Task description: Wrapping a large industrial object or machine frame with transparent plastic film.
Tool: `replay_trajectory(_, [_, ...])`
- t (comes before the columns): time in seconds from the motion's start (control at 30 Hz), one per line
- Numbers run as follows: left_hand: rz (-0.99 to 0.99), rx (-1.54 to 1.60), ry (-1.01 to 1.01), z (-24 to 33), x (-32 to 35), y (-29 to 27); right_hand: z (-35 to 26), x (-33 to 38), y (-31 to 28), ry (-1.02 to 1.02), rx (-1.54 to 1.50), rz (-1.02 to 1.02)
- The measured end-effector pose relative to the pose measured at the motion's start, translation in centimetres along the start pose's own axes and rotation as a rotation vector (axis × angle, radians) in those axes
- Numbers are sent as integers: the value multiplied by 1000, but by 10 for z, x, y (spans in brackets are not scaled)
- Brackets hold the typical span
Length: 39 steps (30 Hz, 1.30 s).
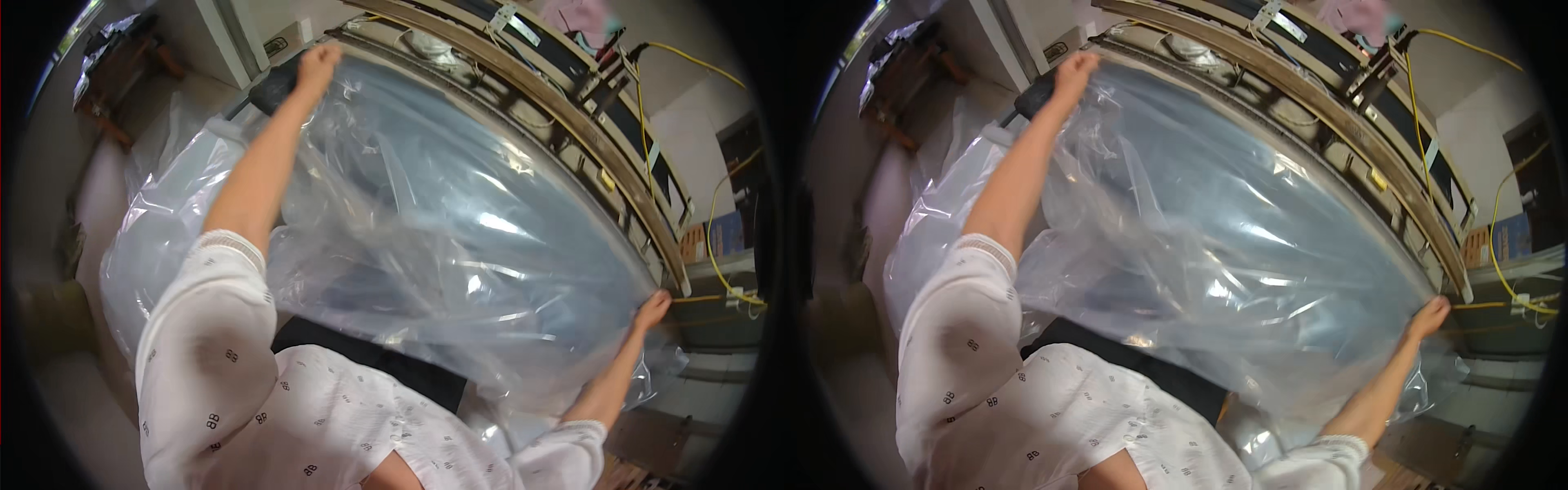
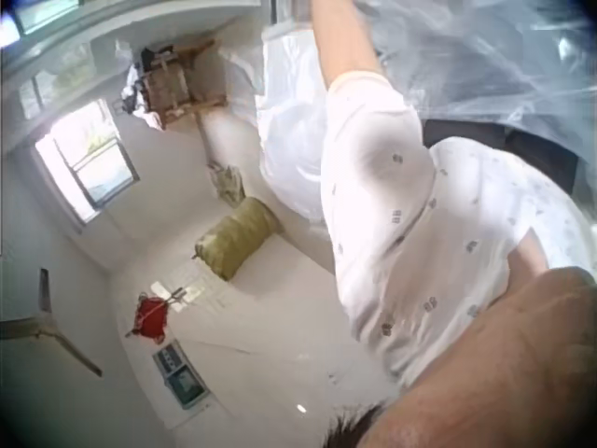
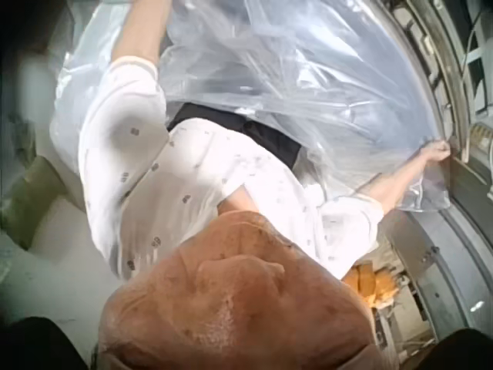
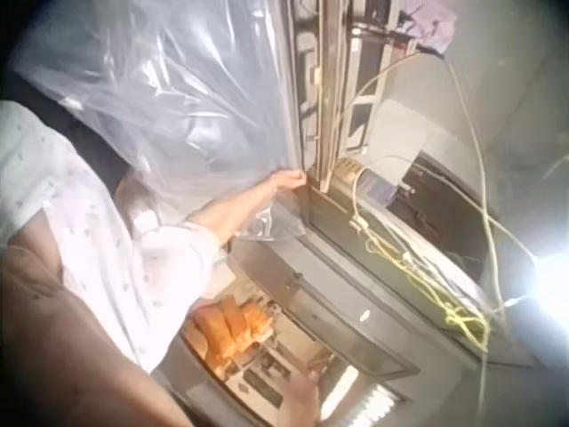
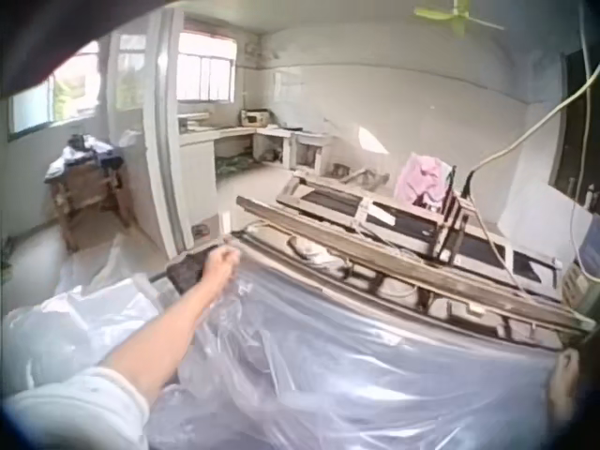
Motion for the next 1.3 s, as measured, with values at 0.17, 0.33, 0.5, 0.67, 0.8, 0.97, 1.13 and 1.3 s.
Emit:
replay_trajectory(0.17, [7, 51, -134, -6, -6, 25, 3, 21, 22, 236, -293, -87])
replay_trajectory(0.33, [-9, -19, -141, -8, -19, 55, 21, 7, 24, 257, -156, -158])
replay_trajectory(0.5, [7, -76, -146, -10, -29, 63, 2, 2, 33, 266, -110, -152])
replay_trajectory(0.67, [-1, -242, -168, 1, -31, 69, 11, -5, 30, 261, -96, -126])
replay_trajectory(0.8, [193, -304, -122, -15, -34, 69, 13, -5, 29, 79, 330, 145])
replay_trajectory(0.97, [261, 69, -278, -39, -41, 56, 19, -10, 19, 303, 46, 7])
replay_trajectory(1.13, [521, 163, -236, -31, -39, 31, -9, -11, 21, 297, -150, -47])
replay_trajectory(1.3, [-28, -487, -372, 0, -24, 49, 30, -22, -2, 338, -161, -26])
Point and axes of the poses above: each hand's wrist, its own x-axis away from the middle knuckle, its own y-axis out of the palm, z = x × y, the point moved 2 cm from there along -x, towards the middle knuckle, and after that the axes turned 3 degrees about -x, right-handed, at the moved point
